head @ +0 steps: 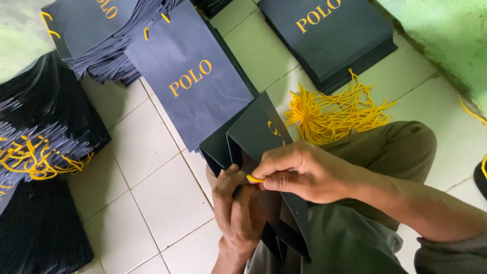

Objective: The person is assembling paper bags by threading yellow cord handles through pre-punched holes and tying knots to secure them.

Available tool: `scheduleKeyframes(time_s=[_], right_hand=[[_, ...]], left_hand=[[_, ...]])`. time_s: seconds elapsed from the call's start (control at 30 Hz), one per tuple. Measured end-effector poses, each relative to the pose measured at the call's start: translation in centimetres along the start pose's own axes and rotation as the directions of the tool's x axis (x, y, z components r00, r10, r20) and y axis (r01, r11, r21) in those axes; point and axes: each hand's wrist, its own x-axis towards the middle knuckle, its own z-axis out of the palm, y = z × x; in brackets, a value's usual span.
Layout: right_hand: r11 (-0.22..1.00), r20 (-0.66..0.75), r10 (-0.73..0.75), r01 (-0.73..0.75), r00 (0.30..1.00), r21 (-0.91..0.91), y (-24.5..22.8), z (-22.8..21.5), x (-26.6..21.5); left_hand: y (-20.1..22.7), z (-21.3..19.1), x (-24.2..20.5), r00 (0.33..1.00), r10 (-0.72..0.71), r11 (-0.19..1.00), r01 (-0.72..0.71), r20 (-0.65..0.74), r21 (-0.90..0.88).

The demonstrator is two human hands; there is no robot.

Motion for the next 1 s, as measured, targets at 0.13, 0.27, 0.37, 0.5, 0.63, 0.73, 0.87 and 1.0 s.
scheduleKeyframes(time_s=[0.13, 0.27, 0.37, 0.5, 0.63, 0.73, 0.87, 1.0], right_hand=[[0.717, -0.013, -0.460, 0.363, 0.888, -0.595, -0.6, 1.1, 0.1], [0.568, 0.024, -0.590, 0.436, 0.807, -0.698, -0.3, 1.2, 0.4], [0.479, 0.075, -0.626, 0.459, 0.776, -0.748, -0.6, 1.0, 0.5], [0.259, 0.180, -0.689, 0.470, 0.702, -0.844, 0.5, 1.4, 0.8], [0.283, 0.108, -0.715, 0.427, 0.691, -0.859, 1.2, 1.6, 0.8], [0.428, 0.048, -0.659, 0.426, 0.751, -0.797, 0.7, 1.4, 0.8], [0.526, -0.038, -0.642, 0.404, 0.766, -0.748, -0.2, 2.2, 0.9], [0.622, -0.190, -0.666, 0.396, 0.721, -0.676, 0.9, 2.9, 0.7]], left_hand=[[-0.2, -0.6, 0.0, 0.995, -0.076, 0.992, 0.082, 0.064, -0.092], [0.6, -0.8, 0.1, 0.975, -0.190, 0.963, 0.208, 0.116, -0.170], [1.1, -1.0, 0.9, 0.961, -0.238, 0.940, 0.264, 0.141, -0.214], [1.3, -0.9, 1.6, 0.953, -0.279, 0.911, 0.301, 0.118, -0.281], [0.5, -1.5, 1.8, 0.949, -0.267, 0.918, 0.304, 0.170, -0.256], [-0.9, -1.6, 2.5, 0.961, -0.187, 0.958, 0.224, 0.201, -0.178], [-1.6, -1.6, 2.5, 0.976, -0.120, 0.993, 0.121, 0.180, 0.003], [-0.8, -1.0, 2.4, 0.984, -0.089, 0.995, 0.093, 0.153, -0.023]])
